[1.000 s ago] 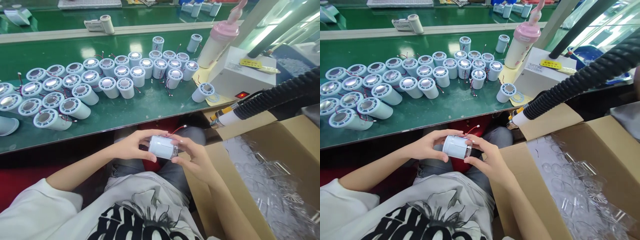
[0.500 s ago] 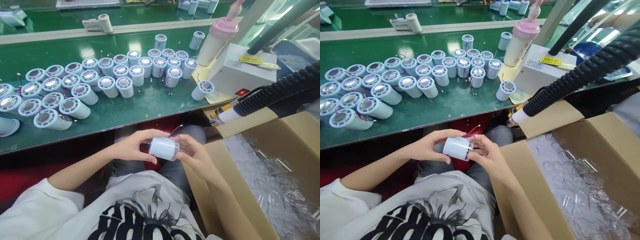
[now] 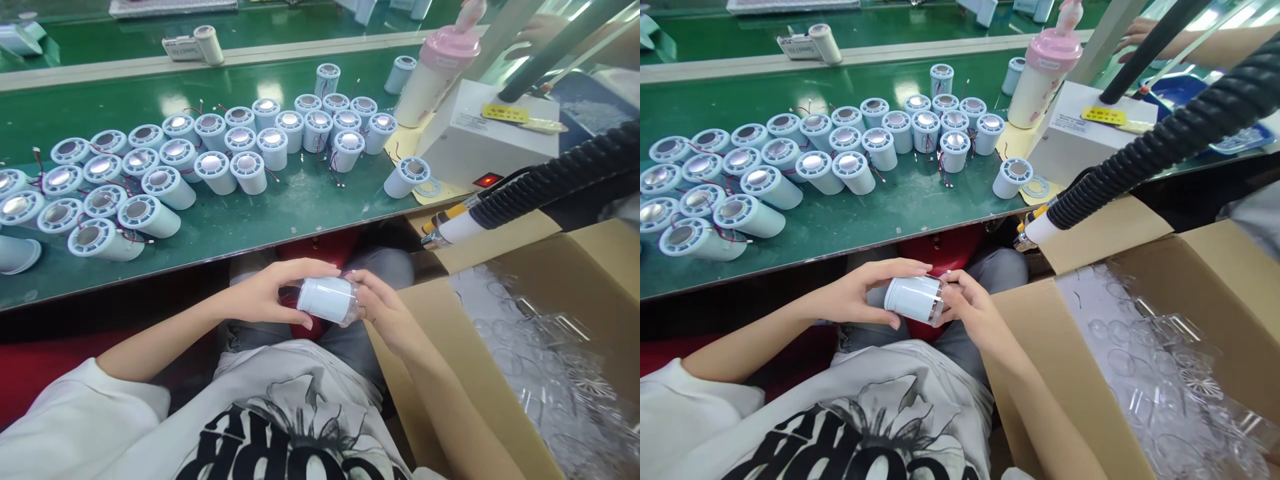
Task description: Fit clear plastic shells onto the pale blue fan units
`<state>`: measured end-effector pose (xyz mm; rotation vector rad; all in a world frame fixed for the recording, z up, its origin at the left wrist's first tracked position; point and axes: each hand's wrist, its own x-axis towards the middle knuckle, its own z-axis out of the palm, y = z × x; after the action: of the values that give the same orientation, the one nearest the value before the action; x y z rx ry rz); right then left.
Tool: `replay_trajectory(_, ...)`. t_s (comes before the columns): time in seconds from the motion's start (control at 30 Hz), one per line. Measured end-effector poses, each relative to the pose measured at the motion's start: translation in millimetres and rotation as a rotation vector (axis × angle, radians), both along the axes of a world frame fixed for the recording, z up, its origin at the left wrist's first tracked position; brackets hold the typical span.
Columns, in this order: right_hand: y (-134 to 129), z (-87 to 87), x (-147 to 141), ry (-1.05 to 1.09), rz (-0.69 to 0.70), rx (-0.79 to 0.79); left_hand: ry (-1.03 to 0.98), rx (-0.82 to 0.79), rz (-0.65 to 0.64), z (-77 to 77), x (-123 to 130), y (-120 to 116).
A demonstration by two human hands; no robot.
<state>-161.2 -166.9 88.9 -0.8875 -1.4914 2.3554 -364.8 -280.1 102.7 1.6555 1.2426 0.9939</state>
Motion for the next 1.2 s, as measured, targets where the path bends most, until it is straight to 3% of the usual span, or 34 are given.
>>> replay_trajectory(0.43, -9, 2.9, -11, -0.091, 0.095, -0.251, -0.045, 0.033, -0.030, 0.9, 1, -1)
replay_trajectory(0.7, -8, 11.3, -15, -0.169, 0.202, -0.525, -0.074, 0.081, -0.008, -3.2, 0, -2)
replay_trajectory(0.87, -9, 9.0, -12, -0.169, 0.260, -0.553, -0.074, 0.091, 0.028, -1.3, 4, -2)
replay_trajectory(0.93, -10, 4.3, -10, -0.150, 0.272, -0.457, -0.111, 0.030, 0.060, 1.3, 7, -4)
replay_trajectory(1.0, -11, -0.9, -6, -0.148, 0.198, -0.214, -0.163, -0.055, 0.099, 3.9, 10, -5)
replay_trajectory(1.1, -11, -7.3, 2, -0.065, -0.014, 0.389, -0.239, -0.173, 0.149, 6.0, 13, -7)
replay_trajectory(1.2, -7, -11.2, 9, 0.192, -0.032, 0.932, -0.286, -0.258, 0.183, 5.7, 14, -7)
